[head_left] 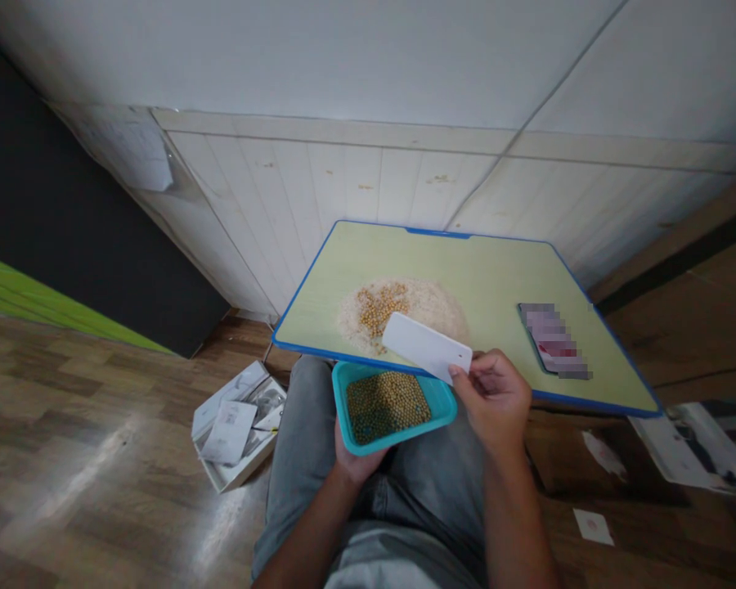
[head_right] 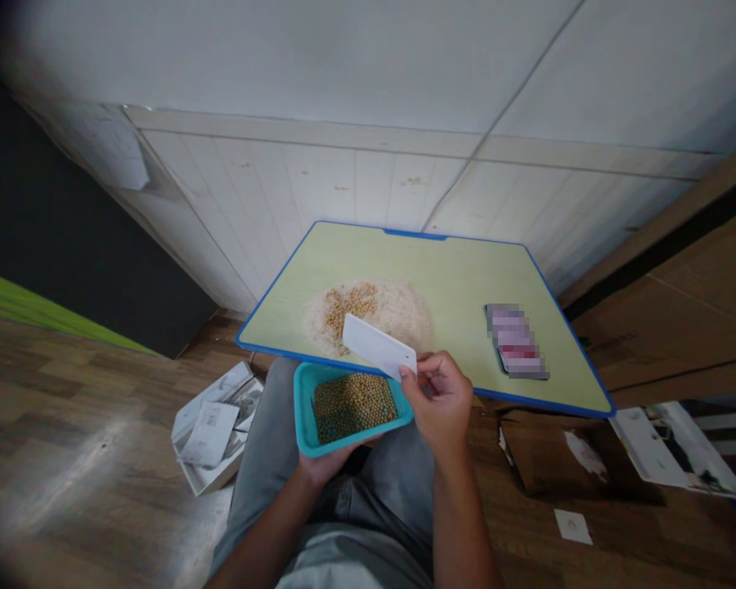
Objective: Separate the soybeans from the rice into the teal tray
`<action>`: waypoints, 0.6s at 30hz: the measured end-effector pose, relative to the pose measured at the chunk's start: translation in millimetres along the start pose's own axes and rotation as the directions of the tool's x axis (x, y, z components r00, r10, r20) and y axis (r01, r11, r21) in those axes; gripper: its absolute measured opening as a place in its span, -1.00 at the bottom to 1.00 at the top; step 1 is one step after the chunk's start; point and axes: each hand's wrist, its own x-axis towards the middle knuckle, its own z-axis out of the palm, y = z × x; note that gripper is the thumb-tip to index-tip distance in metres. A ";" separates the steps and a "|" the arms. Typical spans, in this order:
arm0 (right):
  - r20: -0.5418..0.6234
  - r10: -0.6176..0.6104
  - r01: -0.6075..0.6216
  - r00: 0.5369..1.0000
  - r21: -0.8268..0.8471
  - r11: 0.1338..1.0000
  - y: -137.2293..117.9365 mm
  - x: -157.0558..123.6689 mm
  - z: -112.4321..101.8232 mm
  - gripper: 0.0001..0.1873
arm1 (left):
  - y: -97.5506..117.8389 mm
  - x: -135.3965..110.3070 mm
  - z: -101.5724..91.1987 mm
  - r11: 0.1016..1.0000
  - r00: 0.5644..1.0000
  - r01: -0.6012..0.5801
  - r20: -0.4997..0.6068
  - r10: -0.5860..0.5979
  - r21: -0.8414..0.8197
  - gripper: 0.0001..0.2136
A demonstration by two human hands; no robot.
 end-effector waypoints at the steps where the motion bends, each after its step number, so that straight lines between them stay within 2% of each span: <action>1: 0.001 0.008 -0.008 1.000 0.003 1.000 1.0 -1.2 0.2 -0.66 | 0.3 -1.1 3.6 1.000 1.000 0.005 -0.024 -0.005 -0.027 -0.34; 4: 0.011 0.054 -0.054 0.999 0.002 0.999 4.7 -4.3 1.1 -0.62 | 1.2 -1.2 7.9 0.995 0.997 0.018 -0.078 -0.025 -0.096 -0.38; 9: 0.014 0.118 -0.118 0.993 -0.010 0.993 11.5 -6.2 0.5 -0.56 | 1.7 5.9 -6.4 0.999 0.997 0.001 -0.083 -0.006 -0.053 -0.42; 12: 0.001 0.124 -0.124 0.992 -0.001 0.992 14.4 -6.2 -1.0 -0.55 | 1.2 8.8 -12.1 1.000 0.998 -0.009 -0.064 0.008 -0.008 -0.42; 18: -0.015 0.108 -0.107 0.994 0.017 0.994 17.7 -6.1 -1.9 -0.59 | -1.0 9.2 -7.2 0.999 0.986 -0.018 -0.166 0.011 -0.041 -0.47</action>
